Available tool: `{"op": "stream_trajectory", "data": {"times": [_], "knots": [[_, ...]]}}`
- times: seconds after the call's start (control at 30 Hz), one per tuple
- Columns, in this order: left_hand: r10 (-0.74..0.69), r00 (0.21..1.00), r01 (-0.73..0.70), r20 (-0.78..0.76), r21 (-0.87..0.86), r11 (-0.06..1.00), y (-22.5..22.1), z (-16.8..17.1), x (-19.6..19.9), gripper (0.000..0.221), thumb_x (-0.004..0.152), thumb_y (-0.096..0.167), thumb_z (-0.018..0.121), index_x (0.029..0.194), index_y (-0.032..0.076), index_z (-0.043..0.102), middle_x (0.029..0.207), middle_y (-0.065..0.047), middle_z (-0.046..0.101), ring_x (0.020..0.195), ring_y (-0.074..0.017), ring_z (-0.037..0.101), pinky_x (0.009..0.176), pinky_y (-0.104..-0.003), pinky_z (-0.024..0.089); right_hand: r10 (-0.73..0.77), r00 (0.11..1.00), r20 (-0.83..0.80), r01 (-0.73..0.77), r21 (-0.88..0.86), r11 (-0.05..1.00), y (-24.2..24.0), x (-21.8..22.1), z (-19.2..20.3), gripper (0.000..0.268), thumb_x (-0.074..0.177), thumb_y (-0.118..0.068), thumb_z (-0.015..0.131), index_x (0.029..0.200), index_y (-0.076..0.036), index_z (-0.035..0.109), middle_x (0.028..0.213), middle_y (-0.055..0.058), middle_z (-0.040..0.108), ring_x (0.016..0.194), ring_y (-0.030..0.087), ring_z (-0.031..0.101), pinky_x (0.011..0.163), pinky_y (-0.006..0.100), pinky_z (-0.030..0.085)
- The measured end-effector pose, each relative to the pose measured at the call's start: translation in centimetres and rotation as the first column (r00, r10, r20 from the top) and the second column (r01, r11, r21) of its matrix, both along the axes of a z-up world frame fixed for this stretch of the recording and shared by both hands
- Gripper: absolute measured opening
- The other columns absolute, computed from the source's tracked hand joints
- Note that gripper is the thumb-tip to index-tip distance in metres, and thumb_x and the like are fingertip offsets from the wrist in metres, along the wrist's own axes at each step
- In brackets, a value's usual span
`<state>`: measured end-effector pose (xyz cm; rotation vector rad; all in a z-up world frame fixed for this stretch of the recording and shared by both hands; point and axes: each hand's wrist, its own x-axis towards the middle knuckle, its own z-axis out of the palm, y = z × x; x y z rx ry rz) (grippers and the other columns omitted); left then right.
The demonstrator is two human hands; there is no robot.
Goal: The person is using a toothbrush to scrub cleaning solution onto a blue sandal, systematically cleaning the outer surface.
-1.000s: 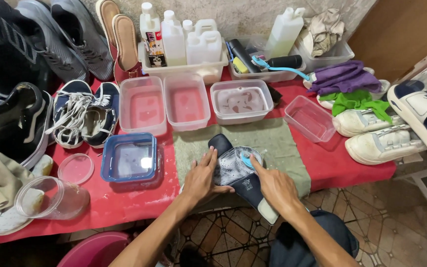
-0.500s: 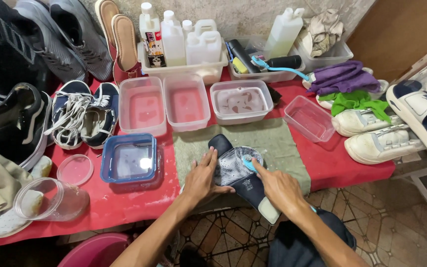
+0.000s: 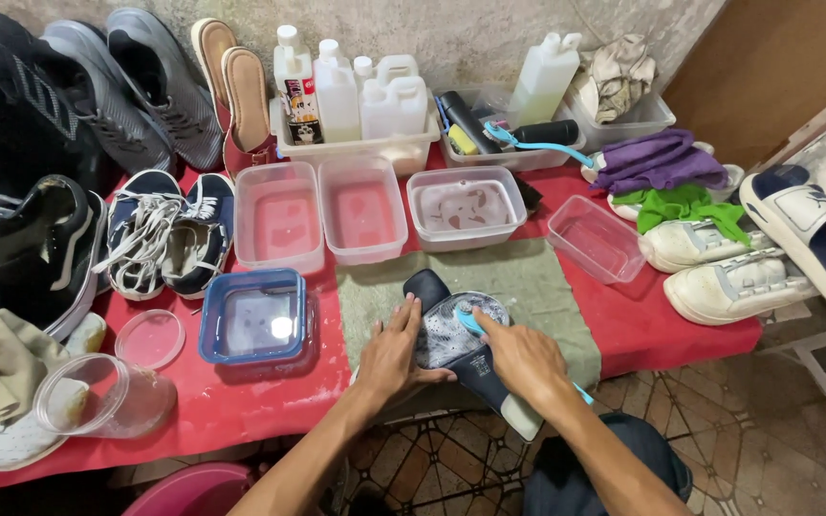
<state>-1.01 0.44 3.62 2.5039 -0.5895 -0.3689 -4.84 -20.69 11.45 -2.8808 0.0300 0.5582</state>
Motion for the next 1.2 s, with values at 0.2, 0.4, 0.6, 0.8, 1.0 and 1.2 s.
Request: {"op": "stream_trajectory", "data": {"times": [0.2, 0.4, 0.6, 0.8, 1.0, 1.2], "knots": [[0.004, 1.0, -0.004, 0.0, -0.013, 1.0, 0.0, -0.6, 0.3, 0.136, 0.064, 0.064, 0.086, 0.164, 0.003, 0.017, 0.17, -0.017, 0.022, 0.152, -0.0412, 0.029, 0.12, -0.068, 0.024, 0.031, 0.999, -0.008, -0.032, -0.019, 0.999, 2.1, -1.4, 0.4, 0.054, 0.105, -0.019, 0.03, 0.157, -0.034, 0.038, 0.094, 0.028, 0.074, 0.096, 0.051, 0.073, 0.083, 0.062, 0.057], [-0.003, 0.989, 0.006, 0.147, -0.024, 1.0, -0.3, -5.0, 1.0, 0.145, 0.061, 0.079, 0.085, 0.161, 0.004, 0.012, 0.171, -0.017, 0.013, 0.15, -0.0396, 0.032, 0.117, -0.066, 0.02, 0.09, 0.995, 0.048, -0.078, -0.216, 0.973, 0.6, -1.1, -2.8, 0.066, 0.102, -0.002, 0.033, 0.161, -0.032, 0.027, 0.065, 0.012, 0.062, 0.058, 0.035, 0.065, 0.056, 0.052, 0.054], [-0.007, 0.99, 0.004, 0.141, 0.022, 1.0, -0.4, -4.2, 1.1, 0.147, 0.063, 0.08, 0.083, 0.161, 0.001, 0.007, 0.171, -0.017, 0.011, 0.148, -0.04, 0.033, 0.118, -0.064, 0.021, 0.126, 0.984, 0.122, -0.107, -0.155, 0.982, 1.4, -0.2, -4.4, 0.074, 0.101, 0.008, 0.035, 0.166, -0.021, 0.017, 0.056, 0.001, 0.053, 0.042, 0.018, 0.048, 0.04, 0.035, 0.048], [-0.015, 0.983, 0.01, 0.183, 0.029, 1.0, -0.4, -5.1, 1.1, 0.148, 0.063, 0.082, 0.082, 0.162, 0.004, 0.006, 0.171, -0.016, 0.011, 0.151, -0.0393, 0.027, 0.118, -0.065, 0.021, 0.096, 0.995, -0.03, -0.1, -0.158, 0.982, 0.3, -1.8, -1.8, 0.071, 0.102, 0.0, 0.03, 0.162, -0.036, 0.025, 0.056, 0.006, 0.048, 0.049, 0.028, 0.052, 0.054, 0.048, 0.049], [-0.009, 0.982, 0.001, 0.19, 0.042, 0.999, -0.5, -5.5, 0.9, 0.149, 0.062, 0.082, 0.082, 0.161, 0.001, 0.005, 0.17, -0.018, 0.011, 0.149, -0.0386, 0.033, 0.117, -0.065, 0.023, 0.177, 0.977, 0.115, -0.154, -0.188, 0.97, 2.3, -0.2, -3.9, 0.077, 0.096, 0.006, 0.042, 0.164, -0.021, 0.019, 0.056, 0.007, 0.057, 0.047, 0.029, 0.058, 0.046, 0.046, 0.05], [-0.014, 0.974, 0.004, 0.225, 0.046, 0.999, -0.5, -5.7, 1.2, 0.15, 0.062, 0.084, 0.081, 0.162, 0.003, 0.005, 0.17, -0.017, 0.012, 0.146, -0.0409, 0.037, 0.118, -0.064, 0.022, 0.115, 0.989, -0.097, -0.125, -0.104, 0.987, 0.5, -2.0, -0.3, 0.057, 0.108, -0.023, 0.029, 0.161, -0.042, 0.026, 0.071, 0.015, 0.063, 0.067, 0.038, 0.064, 0.069, 0.054, 0.049]]}}
